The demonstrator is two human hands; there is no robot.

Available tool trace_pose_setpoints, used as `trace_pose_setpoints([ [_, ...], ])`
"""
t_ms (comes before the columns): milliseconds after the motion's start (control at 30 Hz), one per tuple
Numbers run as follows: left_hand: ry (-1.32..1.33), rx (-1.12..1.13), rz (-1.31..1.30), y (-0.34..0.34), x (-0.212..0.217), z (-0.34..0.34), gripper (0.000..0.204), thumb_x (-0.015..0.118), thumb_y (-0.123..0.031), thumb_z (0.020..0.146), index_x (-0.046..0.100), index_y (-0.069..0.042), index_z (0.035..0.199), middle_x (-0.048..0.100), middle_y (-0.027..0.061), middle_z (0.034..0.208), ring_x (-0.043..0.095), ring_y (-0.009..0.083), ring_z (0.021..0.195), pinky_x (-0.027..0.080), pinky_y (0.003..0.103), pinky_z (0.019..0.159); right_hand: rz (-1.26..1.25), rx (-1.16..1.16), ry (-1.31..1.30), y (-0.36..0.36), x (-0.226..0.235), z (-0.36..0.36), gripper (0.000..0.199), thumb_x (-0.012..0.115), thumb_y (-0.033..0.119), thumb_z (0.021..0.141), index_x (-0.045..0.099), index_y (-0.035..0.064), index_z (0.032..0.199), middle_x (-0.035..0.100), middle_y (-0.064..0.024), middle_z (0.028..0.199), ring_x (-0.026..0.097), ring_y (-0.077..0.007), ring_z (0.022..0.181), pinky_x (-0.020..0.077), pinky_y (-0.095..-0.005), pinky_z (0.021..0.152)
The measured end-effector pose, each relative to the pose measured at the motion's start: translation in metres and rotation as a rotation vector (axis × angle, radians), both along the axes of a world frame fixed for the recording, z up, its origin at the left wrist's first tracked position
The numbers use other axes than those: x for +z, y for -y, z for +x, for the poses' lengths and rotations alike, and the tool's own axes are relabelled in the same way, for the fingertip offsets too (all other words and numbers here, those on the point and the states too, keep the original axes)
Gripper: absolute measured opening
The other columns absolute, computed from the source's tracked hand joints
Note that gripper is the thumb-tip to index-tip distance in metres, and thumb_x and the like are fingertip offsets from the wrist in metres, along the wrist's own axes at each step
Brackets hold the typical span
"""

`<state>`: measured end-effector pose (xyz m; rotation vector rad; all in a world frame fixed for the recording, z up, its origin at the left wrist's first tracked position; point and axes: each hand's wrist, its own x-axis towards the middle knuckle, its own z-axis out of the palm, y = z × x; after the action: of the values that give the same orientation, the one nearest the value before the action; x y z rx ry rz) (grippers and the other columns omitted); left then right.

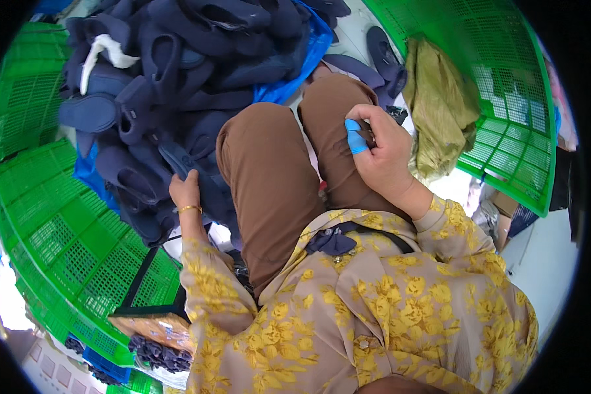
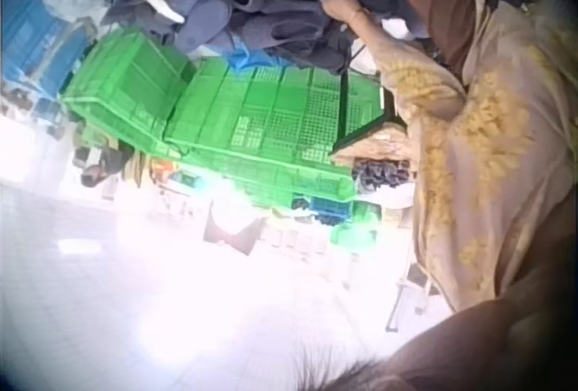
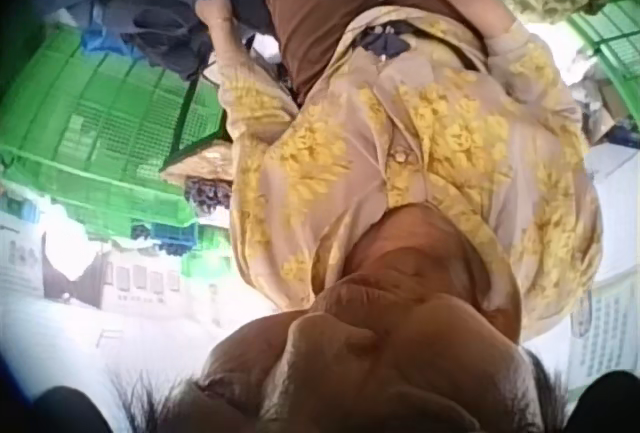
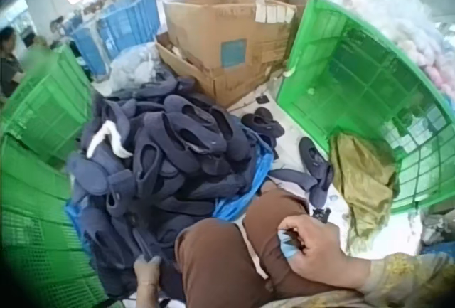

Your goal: The person sits on the floor and uses a blue tool to trim excess threads and fabric from the edges of dark blue slip-on shoes. They handle the shoes one at a time, picking them from a pile, trimming the edges, and placing them back.

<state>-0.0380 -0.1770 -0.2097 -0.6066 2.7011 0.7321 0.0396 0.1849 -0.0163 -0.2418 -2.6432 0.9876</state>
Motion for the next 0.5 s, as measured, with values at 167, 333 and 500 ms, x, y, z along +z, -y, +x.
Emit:
trace_pose_setpoints([
  [167, -0.424, -0.023, 0.809, -0.037, 0.147, 0.015, 0.033, 0.068, 0.000, 0.081, 0.061, 0.002, 0.113, 0.067, 0.0075, 0.105, 0.062, 0.0137, 0.090, 0.048, 0.026, 0.084, -0.084, -0.001, -0.041, -0.002, -0.009, 0.007, 0.021, 0.060, 0.001, 0.076, 0.061, 0.0064, 0.096, 0.064, -0.0113, 0.083, 0.064, -0.0276, 0.070, 0.0494, -0.0337, 0.060],
  [333, -0.818, -0.796, 0.209, -0.060, 0.201, 0.045, 0.032, 0.067, -0.002, 0.084, 0.060, 0.000, 0.115, 0.060, 0.0159, 0.120, 0.057, 0.0225, 0.111, 0.044, 0.032, 0.097, -0.453, 0.006, 0.075, -0.010, 0.000, 0.017, 0.010, 0.062, 0.009, 0.087, 0.063, 0.0059, 0.096, 0.065, -0.0041, 0.086, 0.059, -0.0139, 0.069, 0.0457, -0.0260, 0.062],
  [500, -0.805, -1.123, 0.302, -0.131, 0.243, 0.065, 0.040, 0.060, 0.006, 0.073, 0.069, -0.013, 0.107, 0.057, 0.0115, 0.128, 0.051, 0.0326, 0.121, 0.043, 0.039, 0.102, -0.960, 0.070, 0.159, -0.032, 0.007, 0.044, 0.018, 0.060, 0.019, 0.092, 0.065, 0.0032, 0.098, 0.065, 0.0009, 0.091, 0.054, -0.0079, 0.084, 0.0437, -0.0248, 0.077],
])
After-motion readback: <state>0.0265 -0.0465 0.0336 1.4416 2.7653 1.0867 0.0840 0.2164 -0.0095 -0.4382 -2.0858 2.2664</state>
